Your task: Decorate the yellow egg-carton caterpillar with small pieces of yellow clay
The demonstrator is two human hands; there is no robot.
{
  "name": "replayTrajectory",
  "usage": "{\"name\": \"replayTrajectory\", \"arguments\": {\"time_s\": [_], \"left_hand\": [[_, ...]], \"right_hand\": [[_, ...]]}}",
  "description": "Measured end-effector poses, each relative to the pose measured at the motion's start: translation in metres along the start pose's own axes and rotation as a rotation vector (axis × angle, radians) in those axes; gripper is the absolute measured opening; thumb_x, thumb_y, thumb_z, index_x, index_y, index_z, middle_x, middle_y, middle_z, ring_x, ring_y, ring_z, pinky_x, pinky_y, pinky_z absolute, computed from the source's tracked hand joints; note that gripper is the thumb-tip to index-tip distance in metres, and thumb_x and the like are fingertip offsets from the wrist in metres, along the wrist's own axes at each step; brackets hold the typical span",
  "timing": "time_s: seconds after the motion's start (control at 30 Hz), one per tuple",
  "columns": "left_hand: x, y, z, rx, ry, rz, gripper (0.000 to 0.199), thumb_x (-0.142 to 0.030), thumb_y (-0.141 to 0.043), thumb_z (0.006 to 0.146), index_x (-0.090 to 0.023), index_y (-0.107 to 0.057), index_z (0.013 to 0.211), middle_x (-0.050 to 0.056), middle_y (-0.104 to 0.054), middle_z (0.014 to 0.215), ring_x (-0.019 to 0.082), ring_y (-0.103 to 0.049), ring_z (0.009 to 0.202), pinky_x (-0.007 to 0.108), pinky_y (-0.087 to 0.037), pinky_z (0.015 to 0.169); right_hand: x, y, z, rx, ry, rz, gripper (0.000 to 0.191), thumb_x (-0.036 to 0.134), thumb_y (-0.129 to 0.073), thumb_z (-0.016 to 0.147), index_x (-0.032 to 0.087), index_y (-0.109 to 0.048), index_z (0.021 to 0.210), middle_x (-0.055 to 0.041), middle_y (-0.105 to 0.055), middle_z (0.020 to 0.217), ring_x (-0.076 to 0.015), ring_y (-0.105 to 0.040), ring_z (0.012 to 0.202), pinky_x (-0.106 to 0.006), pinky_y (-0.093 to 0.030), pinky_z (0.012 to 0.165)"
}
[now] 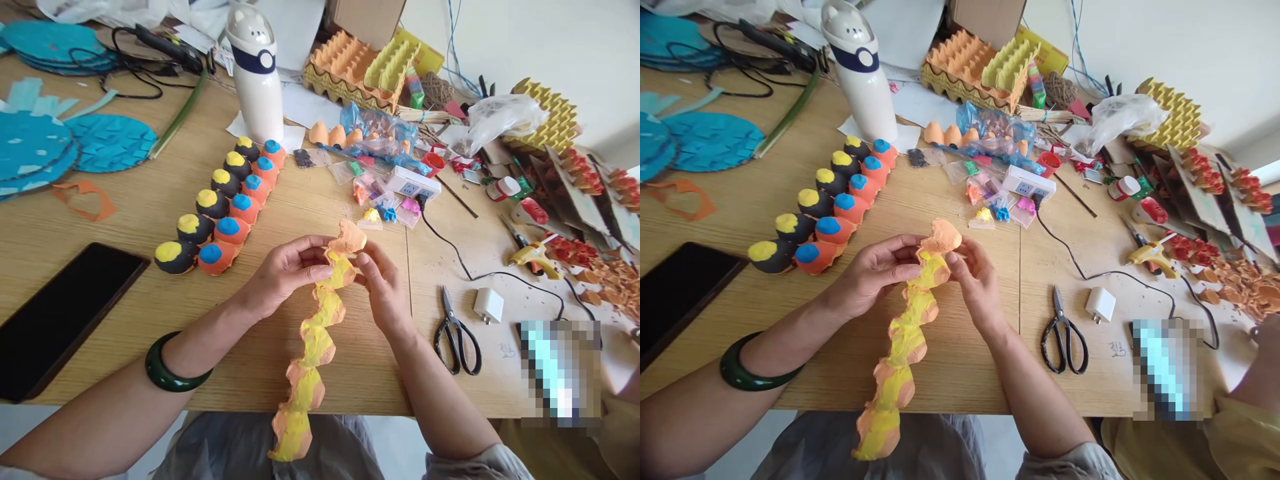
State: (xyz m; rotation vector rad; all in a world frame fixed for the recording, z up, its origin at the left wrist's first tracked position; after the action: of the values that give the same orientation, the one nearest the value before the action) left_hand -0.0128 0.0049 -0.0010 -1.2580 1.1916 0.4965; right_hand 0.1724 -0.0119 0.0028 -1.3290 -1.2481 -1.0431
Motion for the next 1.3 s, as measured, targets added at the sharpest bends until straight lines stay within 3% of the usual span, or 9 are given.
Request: {"name": "replayTrajectory", "arguments": {"time_s": [0.1, 0.27, 0.4, 0.6, 0.8, 0.93, 1.03, 1.17, 1.3], "left_hand": [[0.001, 0.001, 0.0, -0.011, 0.041, -0.073, 0.046, -0.027, -0.088, 0.077, -0.022, -0.075, 0.12, 0.005, -0.077, 0.107, 0.02, -0.07, 0.102, 0.028, -0.055, 0.086], [-0.001, 0.004, 0.0, 0.015, 0.173, -0.169, 0.031, -0.042, -0.082, 0.083, -0.019, -0.079, 0.105, 0.005, -0.076, 0.098, 0.017, -0.069, 0.088, 0.026, -0.054, 0.076], [-0.006, 0.006, 0.0, -0.025, 0.183, -0.107, 0.03, -0.047, -0.08, 0.085, -0.017, -0.078, 0.084, 0.004, -0.074, 0.086, 0.016, -0.066, 0.082, 0.026, -0.051, 0.075], [-0.008, 0.005, 0.001, -0.052, 0.215, -0.082, 0.025, -0.033, -0.088, 0.075, -0.019, -0.082, 0.095, 0.004, -0.078, 0.091, 0.019, -0.069, 0.085, 0.029, -0.052, 0.078], [-0.007, 0.008, 0.002, -0.121, 0.239, -0.157, 0.039, -0.02, -0.09, 0.067, -0.018, -0.082, 0.105, 0.005, -0.08, 0.093, 0.02, -0.073, 0.086, 0.032, -0.056, 0.082], [-0.007, 0.011, 0.003, -0.061, 0.232, -0.174, 0.043, -0.02, -0.09, 0.069, -0.021, -0.081, 0.11, 0.003, -0.079, 0.088, 0.02, -0.073, 0.087, 0.032, -0.056, 0.084], [-0.008, 0.011, 0.003, -0.018, 0.241, -0.164, 0.045, -0.02, -0.089, 0.073, -0.025, -0.08, 0.117, 0.004, -0.081, 0.101, 0.021, -0.074, 0.095, 0.031, -0.056, 0.085], [-0.009, 0.011, 0.004, 0.06, 0.274, -0.182, 0.034, -0.025, -0.084, 0.079, -0.021, -0.082, 0.112, 0.006, -0.081, 0.103, 0.019, -0.073, 0.092, 0.027, -0.055, 0.081], [-0.008, 0.012, 0.004, 0.026, 0.3, -0.237, 0.033, -0.028, -0.083, 0.078, -0.019, -0.082, 0.11, 0.008, -0.081, 0.102, 0.019, -0.073, 0.088, 0.026, -0.057, 0.077]], "right_hand": [[0.0, -0.005, 0.001, 0.202, -0.111, 0.059, 0.047, 0.056, -0.079, 0.084, 0.025, -0.071, 0.118, -0.0067, -0.075, 0.116, -0.0227, -0.072, 0.1, -0.033, -0.064, 0.076], [0.001, -0.007, -0.003, 0.112, 0.01, -0.062, 0.045, 0.05, -0.085, 0.08, 0.024, -0.072, 0.115, -0.0058, -0.076, 0.107, -0.0219, -0.07, 0.102, -0.031, -0.06, 0.08], [-0.001, -0.011, -0.006, 0.111, -0.011, -0.071, 0.052, 0.047, -0.09, 0.074, 0.024, -0.07, 0.116, -0.0045, -0.075, 0.104, -0.0186, -0.068, 0.089, -0.026, -0.056, 0.065], [-0.006, -0.016, -0.008, 0.109, -0.018, -0.036, 0.056, 0.047, -0.092, 0.072, 0.024, -0.067, 0.115, -0.0054, -0.073, 0.104, -0.016, -0.065, 0.078, -0.025, -0.055, 0.058], [-0.009, -0.016, -0.009, 0.107, -0.007, -0.07, 0.057, 0.051, -0.091, 0.072, 0.024, -0.066, 0.117, -0.0069, -0.073, 0.107, -0.0188, -0.068, 0.084, -0.028, -0.058, 0.064], [-0.009, -0.016, -0.009, 0.103, 0.011, -0.08, 0.058, 0.05, -0.091, 0.072, 0.024, -0.066, 0.117, -0.0074, -0.073, 0.107, -0.0193, -0.069, 0.085, -0.029, -0.058, 0.065], [-0.008, -0.015, -0.009, 0.109, -0.003, -0.092, 0.057, 0.05, -0.09, 0.074, 0.024, -0.066, 0.118, -0.007, -0.073, 0.108, -0.018, -0.067, 0.081, -0.028, -0.057, 0.061], [-0.009, -0.013, -0.007, 0.097, 0.018, -0.09, 0.057, 0.048, -0.091, 0.073, 0.025, -0.066, 0.118, -0.0069, -0.073, 0.109, -0.0191, -0.069, 0.085, -0.029, -0.058, 0.066], [-0.009, -0.013, -0.006, 0.08, 0.04, -0.111, 0.056, 0.048, -0.091, 0.073, 0.025, -0.066, 0.117, -0.0072, -0.073, 0.109, -0.0211, -0.069, 0.091, -0.031, -0.059, 0.071]]}}
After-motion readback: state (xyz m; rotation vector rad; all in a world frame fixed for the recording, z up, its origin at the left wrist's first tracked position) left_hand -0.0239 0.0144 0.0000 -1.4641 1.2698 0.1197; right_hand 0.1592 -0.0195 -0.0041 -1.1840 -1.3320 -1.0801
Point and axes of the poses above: each hand's wrist, its own z-axis towards the middle knuckle, its own y-axis out of the back of the hand, x = y × z, the point moved 1 cm from there along z, towards the middle knuckle
